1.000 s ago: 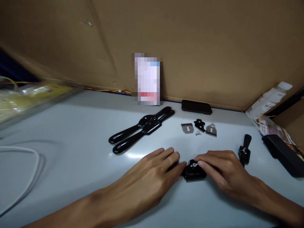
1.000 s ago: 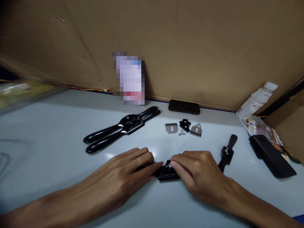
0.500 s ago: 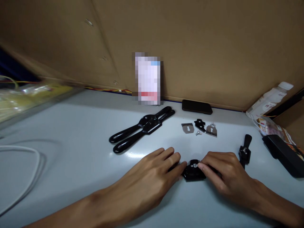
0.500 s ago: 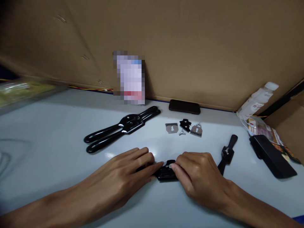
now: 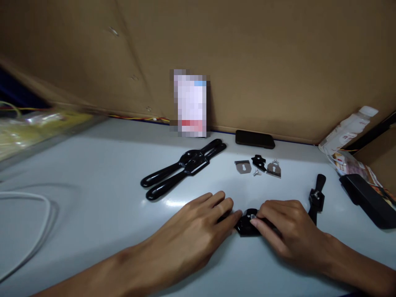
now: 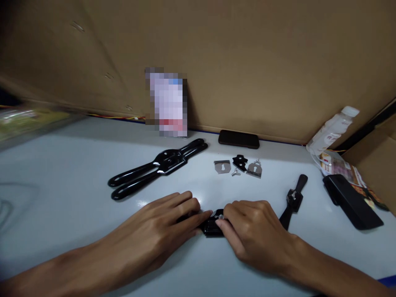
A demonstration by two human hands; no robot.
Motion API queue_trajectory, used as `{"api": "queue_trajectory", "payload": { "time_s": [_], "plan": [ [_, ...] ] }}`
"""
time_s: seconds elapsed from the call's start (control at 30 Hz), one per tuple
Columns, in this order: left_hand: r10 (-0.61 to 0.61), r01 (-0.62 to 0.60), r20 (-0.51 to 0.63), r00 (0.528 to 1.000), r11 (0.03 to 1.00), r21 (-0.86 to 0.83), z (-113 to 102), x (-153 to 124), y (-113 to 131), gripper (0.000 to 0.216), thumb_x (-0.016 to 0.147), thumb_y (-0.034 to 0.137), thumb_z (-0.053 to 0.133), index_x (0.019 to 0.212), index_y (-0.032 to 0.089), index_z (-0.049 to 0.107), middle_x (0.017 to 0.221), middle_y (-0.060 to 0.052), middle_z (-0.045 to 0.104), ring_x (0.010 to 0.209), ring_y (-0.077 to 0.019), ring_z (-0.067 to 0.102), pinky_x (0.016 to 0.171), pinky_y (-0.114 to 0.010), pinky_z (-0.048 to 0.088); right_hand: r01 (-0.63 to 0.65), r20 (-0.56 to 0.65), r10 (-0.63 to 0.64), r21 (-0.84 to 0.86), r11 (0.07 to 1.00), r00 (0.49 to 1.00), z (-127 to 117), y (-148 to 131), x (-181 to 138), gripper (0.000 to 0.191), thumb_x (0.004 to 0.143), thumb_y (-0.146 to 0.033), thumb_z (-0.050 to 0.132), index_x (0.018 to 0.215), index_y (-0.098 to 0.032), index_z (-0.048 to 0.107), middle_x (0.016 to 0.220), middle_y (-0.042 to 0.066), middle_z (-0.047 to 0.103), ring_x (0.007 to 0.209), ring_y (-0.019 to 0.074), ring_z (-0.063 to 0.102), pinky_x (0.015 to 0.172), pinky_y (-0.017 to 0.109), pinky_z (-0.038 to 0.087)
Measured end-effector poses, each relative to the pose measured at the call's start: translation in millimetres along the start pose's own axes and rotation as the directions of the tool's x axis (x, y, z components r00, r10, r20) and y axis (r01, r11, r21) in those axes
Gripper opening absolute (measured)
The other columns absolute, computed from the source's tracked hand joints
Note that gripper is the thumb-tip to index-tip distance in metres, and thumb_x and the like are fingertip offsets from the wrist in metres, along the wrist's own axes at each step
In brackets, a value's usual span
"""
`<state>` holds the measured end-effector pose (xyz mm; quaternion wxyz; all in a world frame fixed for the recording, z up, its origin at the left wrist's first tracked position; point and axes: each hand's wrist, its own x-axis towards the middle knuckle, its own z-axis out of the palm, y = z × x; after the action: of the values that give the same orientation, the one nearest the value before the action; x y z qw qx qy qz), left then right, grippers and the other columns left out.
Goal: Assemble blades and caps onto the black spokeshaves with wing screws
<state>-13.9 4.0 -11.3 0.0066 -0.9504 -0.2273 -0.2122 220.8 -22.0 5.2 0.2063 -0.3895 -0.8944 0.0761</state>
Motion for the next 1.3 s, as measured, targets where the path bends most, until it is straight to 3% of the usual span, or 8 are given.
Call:
{"api": "queue_trajectory", "payload": {
  "time_s": [0.17, 0.43, 0.67, 0.87, 0.97, 1.07, 1.2, 1.3],
  "plan": [
    [-0.016, 0.016, -0.005, 1.0, 1.0, -0.021, 1, -2, 2, 0.019, 0.094, 0.009, 0.048, 0.102, 0.015, 0.065, 0.083, -0.005, 0.059, 0.075, -0.0209, 0.052, 0.066, -0.033, 0.046, 0.071, 0.01, -0.07, -0.192, 0.979, 0.997, 0, -1, 4, 0.035, 0.106, -0.025, 0.039, 0.077, -0.018, 0.057, 0.066, 0.001, 0.058, 0.056, 0.0139, 0.049, 0.057, 0.032, 0.032],
    [-0.071, 0.074, 0.042, 0.997, 0.994, -0.079, 0, -3, 15, 0.029, 0.089, 0.003, 0.044, 0.103, 0.015, 0.065, 0.083, -0.007, 0.059, 0.074, -0.0224, 0.052, 0.063, -0.035, 0.047, 0.106, 0.182, -0.041, -0.362, 0.926, 0.983, -1, -10, 6, 0.028, 0.099, -0.018, 0.041, 0.079, -0.02, 0.06, 0.061, 0.001, 0.06, 0.048, 0.0153, 0.047, 0.053, 0.035, 0.023],
    [-0.159, 0.161, 0.034, 0.987, 0.985, -0.06, 4, -3, 31, 0.027, 0.076, -0.003, 0.048, 0.087, 0.015, 0.064, 0.081, -0.007, 0.06, 0.071, -0.0228, 0.053, 0.062, -0.036, 0.048, -0.028, 0.067, 0.06, -0.401, 0.916, 0.996, 15, -19, 4, 0.027, 0.096, -0.015, 0.041, 0.075, -0.02, 0.058, 0.057, 0.001, 0.061, 0.046, 0.0148, 0.05, 0.054, 0.035, 0.021],
    [-0.199, 0.2, 0.022, 0.98, 0.974, -0.107, -1, 0, 23, 0.015, 0.097, 0.024, 0.054, 0.104, 0.016, 0.065, 0.084, -0.005, 0.06, 0.07, -0.0202, 0.054, 0.06, -0.031, 0.046, -0.025, 0.184, 0.108, -0.401, 0.916, 0.977, -6, -3, 6, 0.023, 0.099, -0.022, 0.046, 0.083, -0.02, 0.062, 0.066, 0.003, 0.065, 0.05, 0.0164, 0.054, 0.052, 0.035, 0.018],
    [-0.216, 0.216, -0.05, 0.975, 0.976, 0.011, -6, 2, -2, 0.026, 0.102, 0.022, 0.042, 0.11, 0.016, 0.066, 0.09, -0.008, 0.061, 0.079, -0.0237, 0.056, 0.067, -0.036, 0.049, -0.02, 0.232, 0.132, -0.431, 0.902, 0.964, -26, 21, 1, 0.027, 0.1, -0.025, 0.048, 0.079, -0.02, 0.063, 0.065, 0.003, 0.065, 0.049, 0.0154, 0.054, 0.051, 0.033, 0.019],
    [-0.288, 0.313, -0.124, 0.949, 0.901, 0.299, -9, 0, -29, 0.033, 0.101, 0.022, 0.038, 0.113, 0.011, 0.066, 0.1, -0.016, 0.063, 0.087, -0.0294, 0.057, 0.07, -0.042, 0.049, -0.089, 0.216, 0.223, -0.498, 0.862, 0.951, -45, 49, -3, 0.027, 0.098, -0.027, 0.052, 0.075, -0.021, 0.064, 0.069, 0.003, 0.066, 0.05, 0.0157, 0.056, 0.05, 0.032, 0.023],
    [-0.35, 0.319, -0.039, 0.936, 0.794, 0.517, -7, -4, -45, 0.033, 0.1, 0.02, 0.037, 0.096, 0.012, 0.068, 0.094, -0.017, 0.063, 0.082, -0.0304, 0.058, 0.066, -0.042, 0.046, -0.243, 0.019, 0.312, -0.584, 0.774, 0.95, -56, 71, -2, 0.031, 0.099, -0.037, 0.051, 0.077, -0.022, 0.067, 0.072, 0.005, 0.068, 0.06, 0.0204, 0.061, 0.052, 0.032, 0.03],
    [-0.333, 0.277, 0.002, 0.943, 0.789, 0.549, -5, -7, -46, 0.033, 0.099, 0.016, 0.036, 0.092, 0.013, 0.068, 0.088, -0.014, 0.063, 0.078, -0.028, 0.057, 0.066, -0.04, 0.045, -0.31, -0.1, 0.301, -0.489, 0.815, 0.949, -50, 77, 3, 0.031, 0.102, -0.033, 0.045, 0.091, -0.02, 0.072, 0.087, 0.01, 0.072, 0.084, 0.0278, 0.064, 0.062, 0.036, 0.042]
  ]
}}
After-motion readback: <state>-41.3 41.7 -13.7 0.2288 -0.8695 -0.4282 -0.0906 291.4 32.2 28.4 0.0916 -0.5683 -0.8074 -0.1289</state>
